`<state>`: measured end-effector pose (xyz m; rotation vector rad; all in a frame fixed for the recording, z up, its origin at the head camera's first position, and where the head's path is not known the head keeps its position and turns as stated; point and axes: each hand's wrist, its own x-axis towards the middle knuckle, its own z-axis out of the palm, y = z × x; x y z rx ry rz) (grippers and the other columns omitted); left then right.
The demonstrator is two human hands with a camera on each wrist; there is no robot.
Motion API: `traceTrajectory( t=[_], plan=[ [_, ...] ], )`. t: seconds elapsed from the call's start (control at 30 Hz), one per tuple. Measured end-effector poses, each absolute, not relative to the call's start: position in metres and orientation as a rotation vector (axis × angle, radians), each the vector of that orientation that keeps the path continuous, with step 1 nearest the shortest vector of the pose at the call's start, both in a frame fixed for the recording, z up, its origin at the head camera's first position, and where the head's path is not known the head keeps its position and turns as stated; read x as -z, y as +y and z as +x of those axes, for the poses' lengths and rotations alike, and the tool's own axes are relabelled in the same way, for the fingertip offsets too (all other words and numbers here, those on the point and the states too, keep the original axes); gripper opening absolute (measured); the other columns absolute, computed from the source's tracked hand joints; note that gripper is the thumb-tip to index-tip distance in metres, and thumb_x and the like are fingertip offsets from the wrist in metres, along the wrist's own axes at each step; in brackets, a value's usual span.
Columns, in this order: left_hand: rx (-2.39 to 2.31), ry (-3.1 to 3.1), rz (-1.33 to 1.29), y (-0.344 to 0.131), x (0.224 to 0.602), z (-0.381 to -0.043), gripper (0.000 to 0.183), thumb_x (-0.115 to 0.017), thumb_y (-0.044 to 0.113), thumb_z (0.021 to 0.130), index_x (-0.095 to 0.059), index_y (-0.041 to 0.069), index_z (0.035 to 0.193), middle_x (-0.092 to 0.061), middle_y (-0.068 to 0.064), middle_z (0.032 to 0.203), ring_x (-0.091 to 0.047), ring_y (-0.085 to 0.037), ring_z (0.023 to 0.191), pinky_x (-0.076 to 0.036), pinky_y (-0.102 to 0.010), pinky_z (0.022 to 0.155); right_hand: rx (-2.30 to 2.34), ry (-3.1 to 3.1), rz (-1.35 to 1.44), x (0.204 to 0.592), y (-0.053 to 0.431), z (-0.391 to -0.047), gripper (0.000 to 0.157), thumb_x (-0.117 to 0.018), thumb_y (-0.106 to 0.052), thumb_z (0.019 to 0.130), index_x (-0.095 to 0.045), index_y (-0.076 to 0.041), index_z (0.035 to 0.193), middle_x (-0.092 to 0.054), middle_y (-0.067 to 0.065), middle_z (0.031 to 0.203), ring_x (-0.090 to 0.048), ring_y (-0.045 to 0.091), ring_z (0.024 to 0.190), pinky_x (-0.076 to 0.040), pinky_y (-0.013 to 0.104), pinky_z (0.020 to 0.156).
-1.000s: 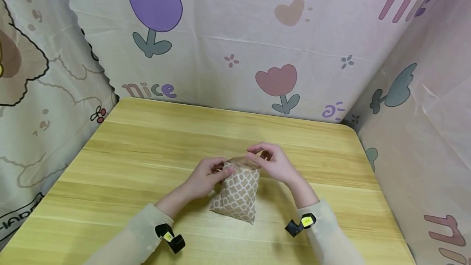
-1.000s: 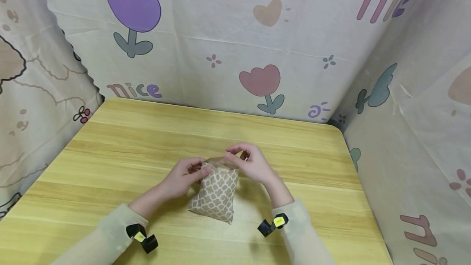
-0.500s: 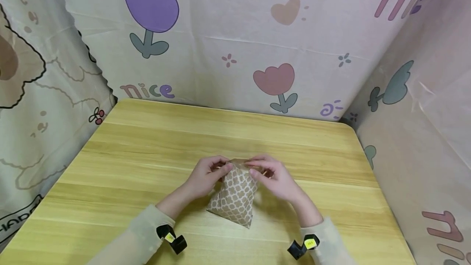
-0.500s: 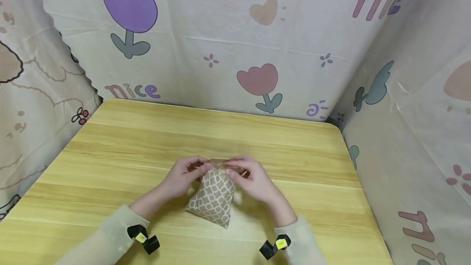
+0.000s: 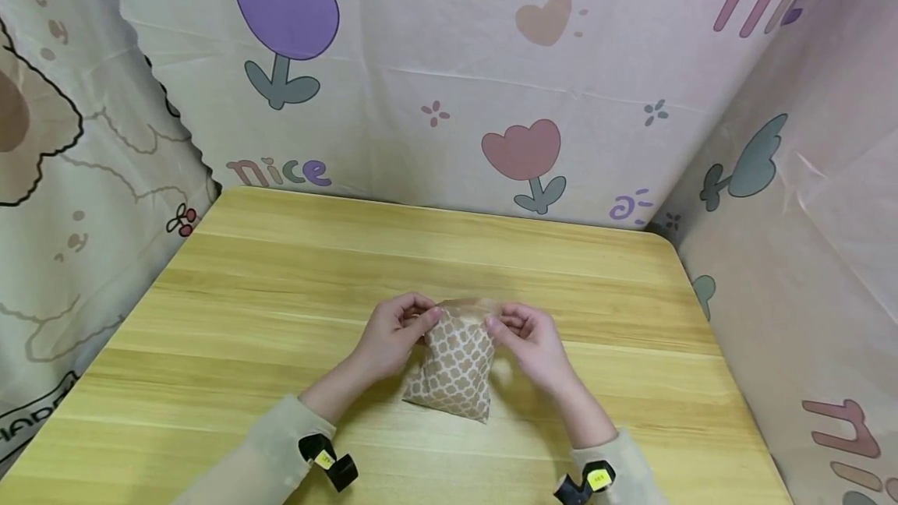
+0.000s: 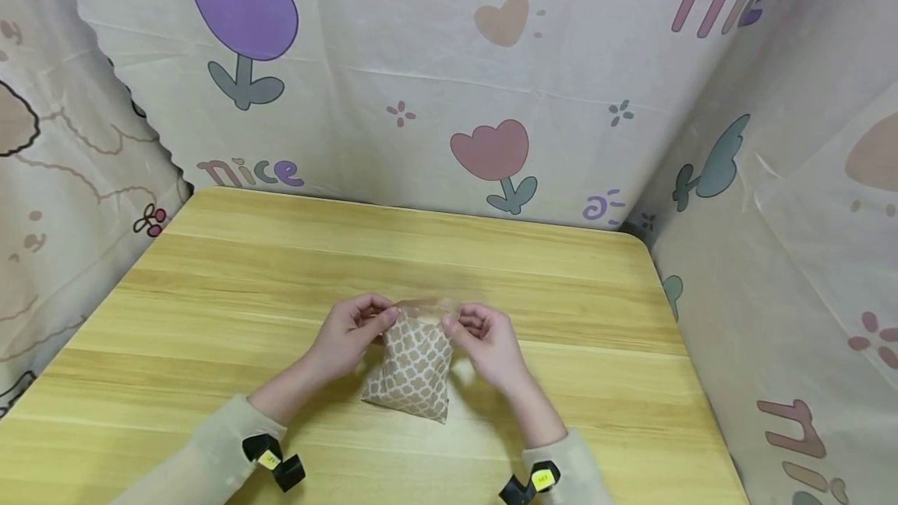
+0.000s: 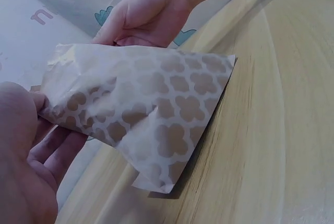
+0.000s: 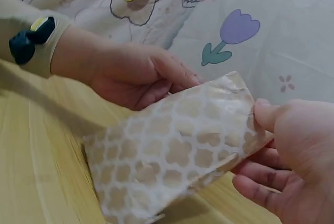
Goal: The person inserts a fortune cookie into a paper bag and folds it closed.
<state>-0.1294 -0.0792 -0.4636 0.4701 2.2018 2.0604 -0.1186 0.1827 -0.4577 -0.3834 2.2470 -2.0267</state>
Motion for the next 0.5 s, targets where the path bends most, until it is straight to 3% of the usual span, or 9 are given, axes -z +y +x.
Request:
traceTrajectory(
  t=[0.13, 0.33, 0.5],
  plan=[
    [-2.097, 2.208, 0.501, -0.078, 0.461, -0.128, 0.014, -0.067, 0.011, 0.106, -0.071, -0.002, 0.108, -0.072, -0.011, 0.095, -0.07, -0.02, 0.076, -0.065, -0.037, 0.071, 2.064, 2.227, -0.323, 0.455, 0.179, -0.116, 0.02, -0.069, -0.006, 0.103, -0.067, 0.013, 0.109, -0.077, 0.014, 0.098, -0.073, 0.017, 0.086, -0.063, 0.029, 0.08],
    [-2.149, 2.242, 0.56, -0.077, 0.452, -0.124, 0.014, -0.071, 0.01, 0.103, -0.072, 0.0, 0.112, -0.074, -0.011, 0.099, -0.072, -0.021, 0.082, -0.065, -0.036, 0.073, 2.195, 2.238, -0.264, 0.444, 0.171, -0.109, 0.016, -0.073, -0.001, 0.099, -0.07, 0.013, 0.105, -0.076, 0.009, 0.091, -0.071, 0.015, 0.082, -0.062, 0.027, 0.079],
    [-2.113, 2.324, 0.616, -0.076, 0.448, -0.122, 0.023, -0.077, 0.01, 0.098, -0.076, 0.004, 0.12, -0.077, -0.008, 0.111, -0.073, -0.022, 0.094, -0.064, -0.035, 0.08, 2.28, 2.311, -0.248, 0.441, 0.162, -0.105, 0.016, -0.075, 0.006, 0.094, -0.072, 0.015, 0.106, -0.076, 0.015, 0.089, -0.071, 0.014, 0.08, -0.062, 0.026, 0.077]
  ],
)
